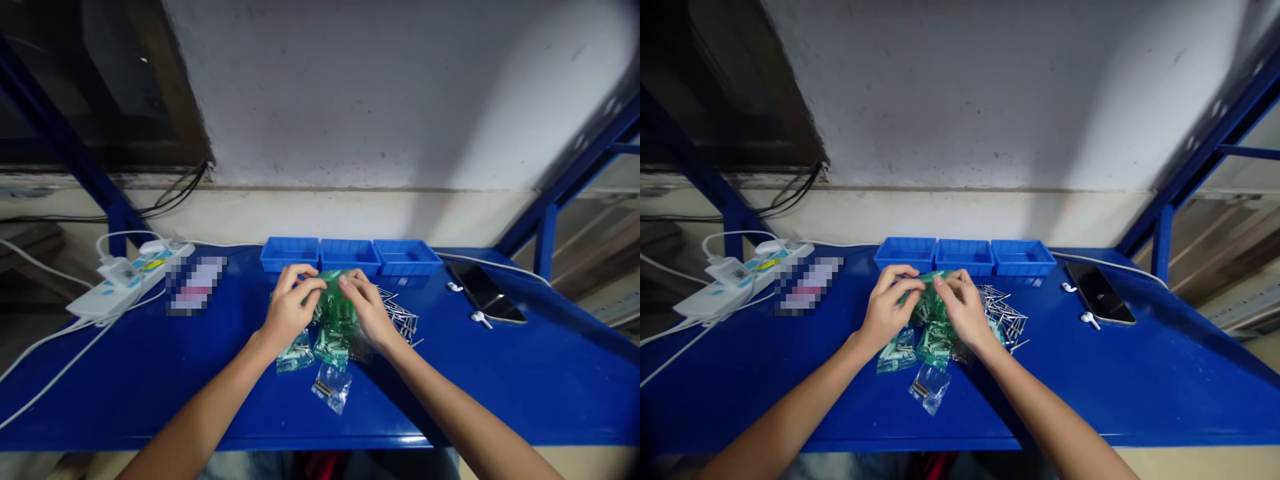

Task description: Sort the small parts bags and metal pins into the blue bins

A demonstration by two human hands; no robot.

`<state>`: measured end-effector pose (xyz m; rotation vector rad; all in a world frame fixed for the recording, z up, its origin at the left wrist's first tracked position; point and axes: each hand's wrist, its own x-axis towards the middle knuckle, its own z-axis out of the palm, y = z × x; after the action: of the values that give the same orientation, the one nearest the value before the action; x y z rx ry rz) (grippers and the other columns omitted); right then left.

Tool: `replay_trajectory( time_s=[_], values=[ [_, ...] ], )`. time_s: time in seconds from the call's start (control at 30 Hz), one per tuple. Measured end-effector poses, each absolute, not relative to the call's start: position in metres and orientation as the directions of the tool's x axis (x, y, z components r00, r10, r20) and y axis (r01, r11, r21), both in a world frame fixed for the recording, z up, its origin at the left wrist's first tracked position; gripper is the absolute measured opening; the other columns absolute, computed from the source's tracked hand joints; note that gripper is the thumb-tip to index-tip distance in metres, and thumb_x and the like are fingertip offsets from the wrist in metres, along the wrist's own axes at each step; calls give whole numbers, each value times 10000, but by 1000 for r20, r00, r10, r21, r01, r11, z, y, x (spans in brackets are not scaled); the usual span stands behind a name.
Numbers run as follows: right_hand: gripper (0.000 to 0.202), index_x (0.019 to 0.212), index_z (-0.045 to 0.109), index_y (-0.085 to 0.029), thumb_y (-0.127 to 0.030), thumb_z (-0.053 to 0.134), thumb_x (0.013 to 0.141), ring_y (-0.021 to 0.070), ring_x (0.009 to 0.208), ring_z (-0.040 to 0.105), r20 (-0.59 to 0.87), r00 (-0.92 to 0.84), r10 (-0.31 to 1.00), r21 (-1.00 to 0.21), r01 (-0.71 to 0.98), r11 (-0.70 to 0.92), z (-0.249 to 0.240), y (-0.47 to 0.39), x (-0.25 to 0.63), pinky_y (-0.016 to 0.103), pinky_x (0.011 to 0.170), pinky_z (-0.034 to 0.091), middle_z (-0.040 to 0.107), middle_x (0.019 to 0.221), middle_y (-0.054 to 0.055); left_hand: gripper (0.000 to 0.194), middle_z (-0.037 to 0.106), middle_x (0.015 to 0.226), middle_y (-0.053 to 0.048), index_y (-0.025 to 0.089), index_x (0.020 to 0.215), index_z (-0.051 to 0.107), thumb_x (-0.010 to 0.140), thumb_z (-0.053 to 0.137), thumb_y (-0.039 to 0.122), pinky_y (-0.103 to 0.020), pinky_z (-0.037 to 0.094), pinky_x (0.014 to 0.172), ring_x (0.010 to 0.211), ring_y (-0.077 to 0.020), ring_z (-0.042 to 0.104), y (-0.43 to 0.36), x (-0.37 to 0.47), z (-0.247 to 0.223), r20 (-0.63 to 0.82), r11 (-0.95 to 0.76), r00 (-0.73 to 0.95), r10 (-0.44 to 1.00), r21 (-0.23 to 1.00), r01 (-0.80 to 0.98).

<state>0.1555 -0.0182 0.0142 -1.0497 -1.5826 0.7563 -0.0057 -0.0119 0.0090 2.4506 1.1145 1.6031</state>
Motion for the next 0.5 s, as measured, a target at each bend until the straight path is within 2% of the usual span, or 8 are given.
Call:
replay_trajectory(
  time_s=[0.03,0.1,0.17,0.23,0.3,0.33,0.43,0.5],
  values=[
    [397,585,538,-170,-441,454,862,121,610,472,366,-63,928,-896,244,370,14,-17,155,252,566,406,459,647,-6,143,534,1004,-49,221,853,637,841,521,138,-341,459,800,972,-188,513,-13,-5,9,797,-748,255,548,329,577],
    [405,590,521,-172,-444,433,877,95,487,378,338,-43,940,-904,263,337,13,-17,155,230,474,329,385,528,-42,118,522,1045,-54,238,872,654,831,557,185,-365,446,821,988,-203,493,-13,-5,9,774,-731,279,569,321,602],
    [339,707,598,-164,-389,426,893,100,482,391,437,-31,899,-838,349,419,11,-17,156,227,467,326,417,527,-39,126,529,1064,-59,242,919,657,816,594,280,-386,420,864,989,-214,492,-12,-5,9,720,-697,251,648,427,576],
    [269,934,653,-164,-295,420,900,123,549,464,601,-101,793,-663,491,565,8,-16,158,239,526,386,503,608,-5,250,572,983,-63,218,954,647,851,522,409,-355,426,829,926,-206,526,-10,-7,10,601,-617,199,774,646,450],
    [318,1131,615,-178,-198,407,891,150,653,529,710,-222,669,-440,602,666,3,-14,161,263,610,444,578,742,48,418,600,829,-51,186,958,636,897,369,501,-291,434,692,784,-176,556,-6,-9,11,430,-456,154,890,855,247],
    [359,1184,590,-187,-159,396,883,162,705,550,738,-266,620,-350,635,689,1,-12,162,276,643,465,598,813,72,452,598,773,-40,177,952,631,900,339,518,-264,416,622,715,-158,555,-5,-9,11,345,-365,143,928,918,154],
    [438,1225,562,-226,-79,378,856,185,875,581,780,-308,545,-219,681,699,-6,-9,166,309,732,506,603,1014,108,331,594,743,-9,179,942,614,826,522,475,-220,366,534,631,-121,534,-3,-8,10,195,-204,160,968,978,39],
    [474,1228,556,-240,-45,381,833,195,970,572,785,-319,532,-209,672,711,-6,-9,167,331,780,514,578,1109,111,253,607,755,-6,181,922,607,785,596,394,-215,383,553,648,-119,547,-3,-7,9,198,-212,188,962,975,60]
  ],
)
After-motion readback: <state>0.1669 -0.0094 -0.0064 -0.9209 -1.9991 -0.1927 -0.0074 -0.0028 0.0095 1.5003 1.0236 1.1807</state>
